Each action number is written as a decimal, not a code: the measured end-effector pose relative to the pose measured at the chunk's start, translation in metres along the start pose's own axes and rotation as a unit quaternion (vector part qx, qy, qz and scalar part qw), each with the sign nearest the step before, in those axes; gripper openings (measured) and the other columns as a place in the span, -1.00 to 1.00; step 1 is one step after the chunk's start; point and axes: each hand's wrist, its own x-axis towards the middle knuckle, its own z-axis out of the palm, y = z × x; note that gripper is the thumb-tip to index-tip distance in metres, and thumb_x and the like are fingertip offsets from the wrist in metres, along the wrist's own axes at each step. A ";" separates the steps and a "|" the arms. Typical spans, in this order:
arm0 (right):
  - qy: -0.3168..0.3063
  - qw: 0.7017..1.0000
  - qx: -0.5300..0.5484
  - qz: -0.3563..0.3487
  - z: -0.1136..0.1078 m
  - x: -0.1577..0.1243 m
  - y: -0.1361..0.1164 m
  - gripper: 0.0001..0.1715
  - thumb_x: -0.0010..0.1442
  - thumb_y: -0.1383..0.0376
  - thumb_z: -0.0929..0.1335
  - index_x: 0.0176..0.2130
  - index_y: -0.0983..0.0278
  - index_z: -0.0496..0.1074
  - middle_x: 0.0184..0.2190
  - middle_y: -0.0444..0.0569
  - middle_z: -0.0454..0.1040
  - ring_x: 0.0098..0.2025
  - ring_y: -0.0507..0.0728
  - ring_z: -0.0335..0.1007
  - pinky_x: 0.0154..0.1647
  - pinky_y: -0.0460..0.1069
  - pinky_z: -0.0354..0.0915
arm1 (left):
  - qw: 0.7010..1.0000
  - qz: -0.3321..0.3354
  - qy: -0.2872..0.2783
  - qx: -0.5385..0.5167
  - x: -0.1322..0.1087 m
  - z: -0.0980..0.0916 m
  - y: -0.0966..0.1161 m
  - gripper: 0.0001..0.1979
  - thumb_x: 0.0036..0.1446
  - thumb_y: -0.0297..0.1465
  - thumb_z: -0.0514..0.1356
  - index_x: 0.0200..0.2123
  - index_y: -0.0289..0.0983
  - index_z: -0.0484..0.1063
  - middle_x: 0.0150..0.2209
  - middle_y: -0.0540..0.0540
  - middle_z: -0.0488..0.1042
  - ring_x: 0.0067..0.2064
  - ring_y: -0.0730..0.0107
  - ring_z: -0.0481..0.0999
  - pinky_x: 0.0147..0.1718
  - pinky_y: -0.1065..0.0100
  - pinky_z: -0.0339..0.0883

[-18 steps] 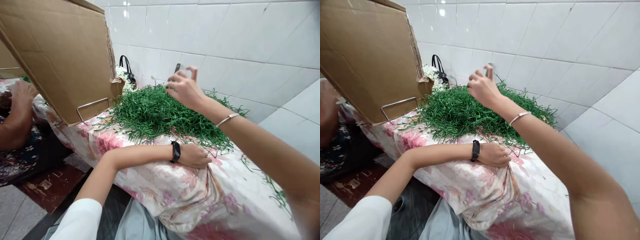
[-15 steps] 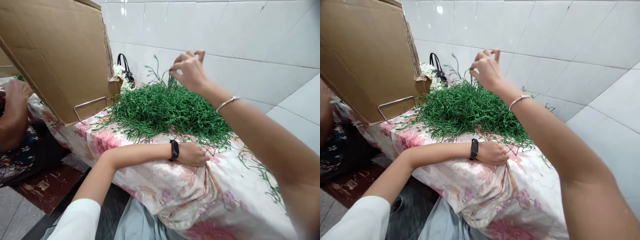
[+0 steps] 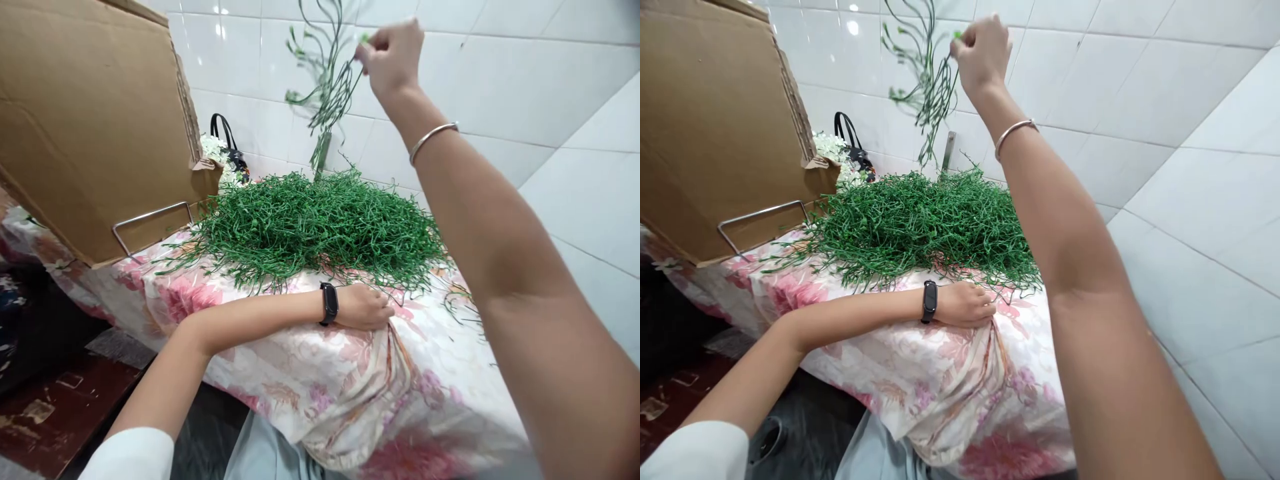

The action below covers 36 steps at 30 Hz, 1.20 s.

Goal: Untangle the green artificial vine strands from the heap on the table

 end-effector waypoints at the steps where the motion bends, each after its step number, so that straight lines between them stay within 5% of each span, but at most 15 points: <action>1: 0.028 1.000 -0.003 0.008 -0.003 0.001 0.004 -0.49 0.30 0.19 0.07 0.08 0.49 0.16 0.00 0.13 0.28 0.20 0.14 -0.01 0.15 0.10 0.01 | 1.000 -0.004 0.001 -0.002 0.000 0.000 0.000 -0.72 0.22 -0.33 -0.11 -0.32 -0.35 0.32 -0.39 -0.17 0.44 -0.36 0.30 0.46 -0.52 0.35 0.21; 6: 0.248 0.966 -0.044 0.055 -0.024 -0.009 0.032 -0.68 0.17 0.30 0.25 -0.19 0.52 0.40 -0.19 0.13 0.45 -0.08 0.06 0.30 -0.03 -0.01 0.17 | 1.000 -0.018 0.001 -0.006 -0.001 -0.001 0.003 -0.73 0.22 -0.34 -0.11 -0.31 -0.35 0.31 -0.38 -0.17 0.43 -0.35 0.31 0.44 -0.51 0.33 0.22; 12: 0.253 0.963 -0.027 0.089 -0.042 -0.044 0.078 -0.81 0.09 0.31 0.30 -0.40 0.40 0.44 -0.49 0.01 0.48 -0.41 0.02 0.34 -0.30 -0.04 0.25 | 0.999 -0.029 0.010 -0.012 -0.001 -0.005 0.006 -0.76 0.21 -0.34 -0.10 -0.26 -0.32 0.30 -0.32 -0.14 0.42 -0.31 0.32 0.43 -0.47 0.33 0.23; 14: 0.304 0.949 0.031 0.075 -0.044 -0.062 0.090 -0.81 0.13 0.26 0.27 -0.35 0.32 0.42 -0.48 -0.06 0.48 -0.43 -0.01 0.30 -0.32 -0.07 0.25 | 0.999 -0.043 0.011 -0.019 0.000 -0.010 0.007 -0.73 0.23 -0.33 -0.12 -0.34 -0.32 0.30 -0.36 -0.12 0.42 -0.33 0.34 0.42 -0.44 0.34 0.24; 19: 0.197 0.968 0.142 0.063 -0.046 -0.115 0.102 -0.71 0.03 0.04 0.34 -0.35 0.20 0.40 -0.49 -0.09 0.46 -0.36 0.06 0.34 -0.27 0.00 0.29 | 0.988 -0.137 0.052 -0.040 -0.001 -0.018 0.008 -0.70 0.25 -0.34 -0.17 -0.29 -0.33 0.29 -0.37 -0.11 0.39 -0.33 0.39 0.38 -0.36 0.35 0.25; 23: 0.146 0.972 0.167 0.081 -0.052 -0.157 0.097 -0.64 0.10 0.01 0.27 -0.18 0.14 0.38 -0.33 -0.08 0.48 -0.21 0.11 0.40 -0.16 0.05 0.33 | 0.988 -0.149 0.027 -0.030 -0.002 -0.017 0.002 -0.66 0.25 -0.28 -0.17 -0.30 -0.31 0.32 -0.37 -0.11 0.39 -0.32 0.37 0.37 -0.37 0.35 0.25; 27: 0.101 0.962 0.238 0.091 -0.063 -0.192 0.084 -0.73 0.11 0.21 0.28 -0.13 0.13 0.35 -0.15 -0.13 0.43 -0.02 0.08 0.34 0.03 0.00 0.27 | 0.992 -0.122 -0.022 -0.027 -0.003 -0.014 -0.001 -0.67 0.23 -0.30 -0.11 -0.38 -0.29 0.38 -0.40 -0.11 0.40 -0.29 0.34 0.36 -0.35 0.35 0.25; 31: 0.038 0.916 0.397 0.042 -0.077 -0.211 0.072 -0.53 -0.14 0.58 0.23 -0.22 0.25 0.41 -0.27 -0.16 0.47 -0.07 0.01 0.37 0.13 -0.05 0.19 | 0.988 -0.141 -0.001 -0.057 -0.003 -0.017 0.002 -0.65 0.24 -0.33 -0.14 -0.28 -0.34 0.40 -0.23 -0.18 0.41 -0.19 0.33 0.35 -0.24 0.33 0.24; 36: 0.047 0.935 0.347 0.062 -0.088 -0.221 0.061 -0.69 0.18 0.34 0.13 -0.23 0.21 0.41 -0.21 -0.22 0.45 0.03 0.02 0.29 0.09 -0.04 0.19 | 0.992 -0.002 0.010 -0.127 -0.005 -0.018 0.005 -0.65 0.26 -0.33 -0.16 -0.05 -0.29 0.30 -0.05 -0.11 0.39 -0.05 0.34 0.31 -0.05 0.27 0.13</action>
